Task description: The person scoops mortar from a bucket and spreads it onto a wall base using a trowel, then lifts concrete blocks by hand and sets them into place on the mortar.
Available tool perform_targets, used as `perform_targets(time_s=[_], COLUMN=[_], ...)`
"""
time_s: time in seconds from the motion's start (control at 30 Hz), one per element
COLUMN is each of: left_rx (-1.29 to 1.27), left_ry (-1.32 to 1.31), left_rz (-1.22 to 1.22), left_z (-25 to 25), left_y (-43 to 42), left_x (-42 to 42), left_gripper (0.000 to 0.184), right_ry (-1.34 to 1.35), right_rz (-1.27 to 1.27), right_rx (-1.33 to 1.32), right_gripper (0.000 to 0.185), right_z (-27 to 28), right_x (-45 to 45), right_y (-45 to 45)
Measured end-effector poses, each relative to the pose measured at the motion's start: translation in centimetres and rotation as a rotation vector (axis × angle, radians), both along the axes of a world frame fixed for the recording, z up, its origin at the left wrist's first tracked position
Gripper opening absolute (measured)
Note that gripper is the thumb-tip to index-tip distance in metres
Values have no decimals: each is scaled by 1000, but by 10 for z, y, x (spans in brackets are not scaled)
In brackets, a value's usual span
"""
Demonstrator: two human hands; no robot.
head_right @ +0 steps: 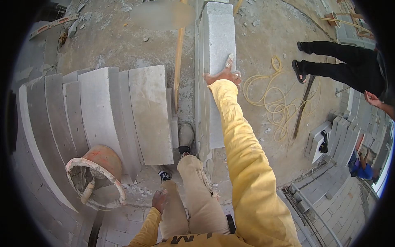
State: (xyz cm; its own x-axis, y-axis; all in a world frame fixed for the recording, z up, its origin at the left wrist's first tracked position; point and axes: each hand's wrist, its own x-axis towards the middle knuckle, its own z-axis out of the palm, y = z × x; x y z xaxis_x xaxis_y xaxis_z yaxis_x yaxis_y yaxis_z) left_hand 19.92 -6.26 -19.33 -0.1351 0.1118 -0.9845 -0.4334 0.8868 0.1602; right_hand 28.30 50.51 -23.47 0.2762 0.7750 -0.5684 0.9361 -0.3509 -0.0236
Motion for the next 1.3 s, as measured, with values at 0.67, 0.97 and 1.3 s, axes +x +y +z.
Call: perform_targets(time_s=[0.67,0.97,1.3], left_rx=[319,347,459], left_ry=[-63,-98,-73], left_rz=[-387,-392,-156], left_z=[-75,-107,-94], left_y=[225,248,259], left_x=[81,109,111], left_gripper=[112,111,68], right_ry=[74,524,236], right_rz=[62,-233,-212], right_rx=[32,140,238], right_gripper=[109,96,97], right_z=[-11,-70,-69], right_x=[6,90,72], right_y=[-3,-43,-55])
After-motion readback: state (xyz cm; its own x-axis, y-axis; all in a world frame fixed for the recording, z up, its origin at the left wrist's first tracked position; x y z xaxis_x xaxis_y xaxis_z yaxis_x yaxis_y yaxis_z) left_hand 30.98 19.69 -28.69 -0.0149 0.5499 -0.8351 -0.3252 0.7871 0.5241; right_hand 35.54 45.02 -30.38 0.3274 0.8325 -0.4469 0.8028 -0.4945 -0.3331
